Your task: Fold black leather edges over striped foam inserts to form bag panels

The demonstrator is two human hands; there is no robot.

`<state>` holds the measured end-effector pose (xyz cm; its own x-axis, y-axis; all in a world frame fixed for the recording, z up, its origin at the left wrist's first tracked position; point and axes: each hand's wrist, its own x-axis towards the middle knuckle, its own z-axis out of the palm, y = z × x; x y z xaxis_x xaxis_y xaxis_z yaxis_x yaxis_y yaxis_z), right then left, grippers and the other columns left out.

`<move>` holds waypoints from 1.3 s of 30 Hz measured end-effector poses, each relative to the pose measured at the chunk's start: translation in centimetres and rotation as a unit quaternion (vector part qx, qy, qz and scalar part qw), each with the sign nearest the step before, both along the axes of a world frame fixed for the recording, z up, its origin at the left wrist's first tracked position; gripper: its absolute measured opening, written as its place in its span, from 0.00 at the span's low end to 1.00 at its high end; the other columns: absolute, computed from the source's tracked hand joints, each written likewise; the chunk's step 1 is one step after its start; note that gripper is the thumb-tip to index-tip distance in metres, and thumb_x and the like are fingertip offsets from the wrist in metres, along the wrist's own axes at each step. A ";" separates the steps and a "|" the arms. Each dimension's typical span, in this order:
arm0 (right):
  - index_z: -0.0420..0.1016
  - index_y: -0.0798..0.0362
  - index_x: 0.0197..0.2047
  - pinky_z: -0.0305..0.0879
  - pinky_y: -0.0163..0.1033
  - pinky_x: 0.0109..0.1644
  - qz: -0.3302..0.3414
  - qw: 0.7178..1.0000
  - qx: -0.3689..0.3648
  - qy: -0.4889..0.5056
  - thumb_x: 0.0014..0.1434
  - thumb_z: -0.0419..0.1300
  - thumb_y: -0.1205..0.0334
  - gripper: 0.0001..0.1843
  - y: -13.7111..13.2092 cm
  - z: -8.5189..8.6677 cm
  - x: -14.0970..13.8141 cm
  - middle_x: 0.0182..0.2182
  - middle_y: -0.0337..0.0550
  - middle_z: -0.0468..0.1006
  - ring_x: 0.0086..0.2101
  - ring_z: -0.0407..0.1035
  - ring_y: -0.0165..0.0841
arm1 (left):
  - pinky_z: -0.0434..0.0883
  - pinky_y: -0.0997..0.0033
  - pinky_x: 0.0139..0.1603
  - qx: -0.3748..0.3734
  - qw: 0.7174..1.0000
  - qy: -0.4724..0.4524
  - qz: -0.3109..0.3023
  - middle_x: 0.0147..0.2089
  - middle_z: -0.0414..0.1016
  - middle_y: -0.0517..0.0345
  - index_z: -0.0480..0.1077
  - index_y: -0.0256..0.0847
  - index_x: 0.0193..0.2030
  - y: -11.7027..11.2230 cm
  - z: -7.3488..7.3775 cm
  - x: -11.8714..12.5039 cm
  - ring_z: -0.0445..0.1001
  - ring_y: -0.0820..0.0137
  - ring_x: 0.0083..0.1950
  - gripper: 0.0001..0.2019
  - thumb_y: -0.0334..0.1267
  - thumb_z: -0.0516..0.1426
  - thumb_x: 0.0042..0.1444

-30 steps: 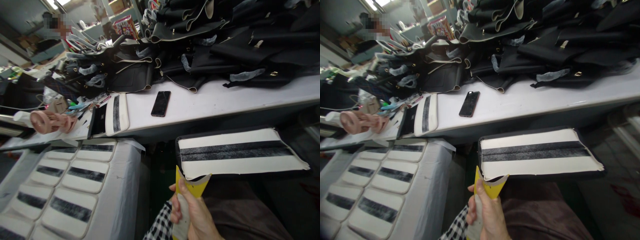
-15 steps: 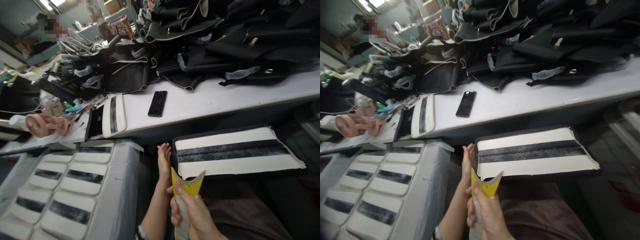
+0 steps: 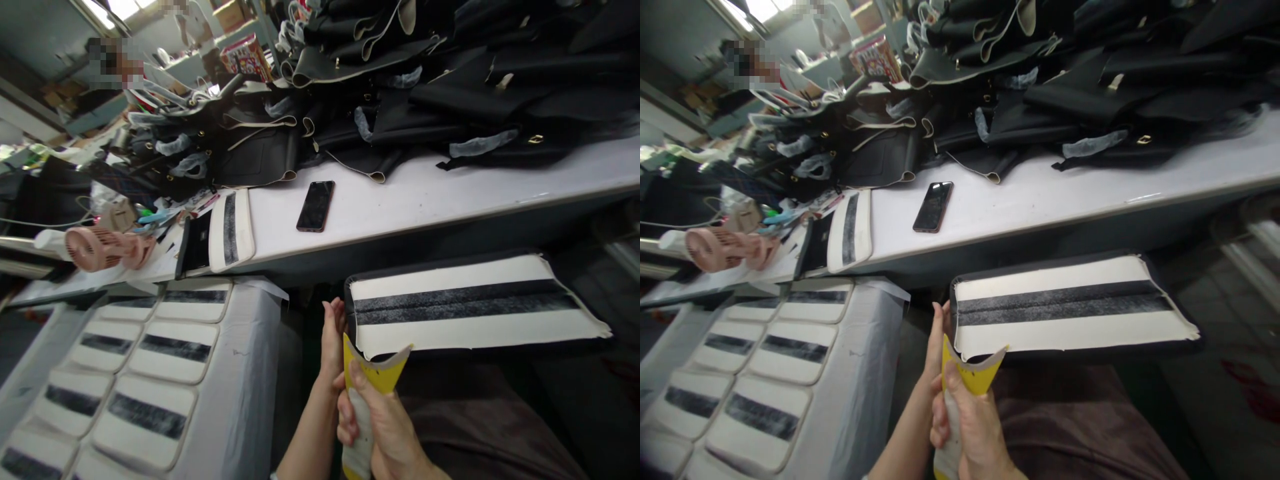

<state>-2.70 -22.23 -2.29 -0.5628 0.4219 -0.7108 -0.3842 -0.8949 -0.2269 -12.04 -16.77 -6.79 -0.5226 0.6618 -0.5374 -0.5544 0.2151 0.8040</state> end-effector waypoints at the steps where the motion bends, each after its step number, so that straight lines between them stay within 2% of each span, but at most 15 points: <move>1: 0.73 0.57 0.31 0.50 0.30 0.18 -0.006 1.000 -0.003 -0.001 0.44 0.70 0.37 0.29 -0.1 0.0 -0.2 0.12 0.32 0.62 0.14 0.51 0.22 | 0.57 0.56 0.69 0.020 0.999 0.048 0.005 0.65 0.66 0.46 0.67 0.42 0.60 -0.2 0.6 -0.2 0.61 0.60 0.68 0.29 0.61 0.44 0.64; 3: 0.72 0.56 0.30 0.50 0.31 0.18 -0.020 1.000 -0.011 -0.009 0.43 0.70 0.37 0.29 -0.2 -0.1 -0.6 0.12 0.32 0.62 0.14 0.51 0.22 | 0.54 0.58 0.71 0.079 0.979 0.185 -0.033 0.66 0.65 0.49 0.66 0.43 0.60 0.1 2.5 -0.8 0.59 0.64 0.69 0.27 0.57 0.42 0.67; 6: 0.69 0.54 0.26 0.50 0.31 0.17 -0.061 0.998 -0.022 -0.024 0.42 0.71 0.38 0.28 -0.4 0.0 -1.4 0.11 0.32 0.62 0.13 0.52 0.23 | 0.51 0.58 0.71 0.144 0.905 0.367 -0.161 0.66 0.64 0.51 0.66 0.43 0.61 1.4 5.2 -1.1 0.57 0.63 0.70 0.23 0.53 0.44 0.68; 7: 0.68 0.54 0.26 0.50 0.31 0.17 -0.073 0.997 -0.025 -0.024 0.42 0.71 0.39 0.27 -0.4 0.1 -1.6 0.11 0.32 0.62 0.13 0.52 0.23 | 0.51 0.57 0.71 0.148 0.883 0.399 -0.196 0.66 0.65 0.51 0.66 0.43 0.61 1.8 5.8 -1.0 0.57 0.62 0.70 0.23 0.52 0.45 0.68; 9: 0.68 0.53 0.26 0.51 0.31 0.17 -0.090 0.995 -0.027 -0.025 0.42 0.72 0.40 0.27 -0.5 0.2 -1.9 0.11 0.31 0.62 0.13 0.52 0.23 | 0.53 0.57 0.70 0.137 0.860 0.431 -0.237 0.65 0.66 0.52 0.66 0.44 0.61 2.5 6.3 -0.8 0.58 0.62 0.69 0.21 0.49 0.46 0.68; 15: 0.65 0.53 0.24 0.52 0.31 0.17 -0.096 0.994 -0.011 -0.046 0.42 0.71 0.38 0.28 -0.9 0.0 -2.0 0.12 0.32 0.62 0.13 0.53 0.24 | 0.59 0.61 0.66 0.114 0.856 0.445 -0.237 0.61 0.70 0.51 0.66 0.42 0.60 2.7 5.9 -0.4 0.65 0.64 0.64 0.19 0.44 0.45 0.70; 21: 0.68 0.54 0.27 0.53 0.31 0.15 -0.035 0.996 0.013 -0.078 0.48 0.65 0.34 0.29 -0.9 -0.2 -1.5 0.10 0.31 0.62 0.11 0.53 0.24 | 0.60 0.62 0.65 0.105 0.856 0.451 -0.230 0.60 0.70 0.51 0.66 0.41 0.59 2.9 5.8 -0.3 0.66 0.66 0.63 0.18 0.42 0.45 0.70; 27: 0.67 0.54 0.28 0.55 0.31 0.15 0.009 0.998 0.000 -0.056 0.48 0.64 0.33 0.30 -0.1 0.3 -0.4 0.10 0.31 0.62 0.10 0.54 0.25 | 0.61 0.61 0.64 0.093 0.847 0.469 -0.232 0.59 0.71 0.51 0.66 0.41 0.59 3.2 5.9 -0.1 0.67 0.65 0.61 0.17 0.42 0.46 0.69; 34: 0.66 0.53 0.28 0.54 0.31 0.13 0.062 0.998 0.001 -0.031 0.42 0.65 0.28 0.34 0.8 0.3 0.5 0.09 0.30 0.62 0.10 0.53 0.25 | 0.61 0.61 0.64 0.077 0.842 0.481 -0.231 0.59 0.71 0.51 0.66 0.43 0.59 3.2 6.0 0.2 0.67 0.64 0.61 0.17 0.42 0.46 0.69; 39: 0.68 0.54 0.29 0.55 0.30 0.14 0.089 0.996 0.005 -0.001 0.44 0.65 0.30 0.33 1.7 0.6 1.5 0.10 0.30 0.63 0.10 0.54 0.24 | 0.61 0.62 0.63 0.066 0.827 0.507 -0.234 0.58 0.71 0.51 0.65 0.42 0.59 3.5 5.9 0.4 0.67 0.64 0.60 0.16 0.40 0.46 0.69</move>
<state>-1.19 -20.48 -1.70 -0.6279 0.3234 -0.7079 -0.2196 -0.9462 -0.2375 -11.60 -13.26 -0.92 -0.3297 0.9373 0.1132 0.5393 0.0885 0.8375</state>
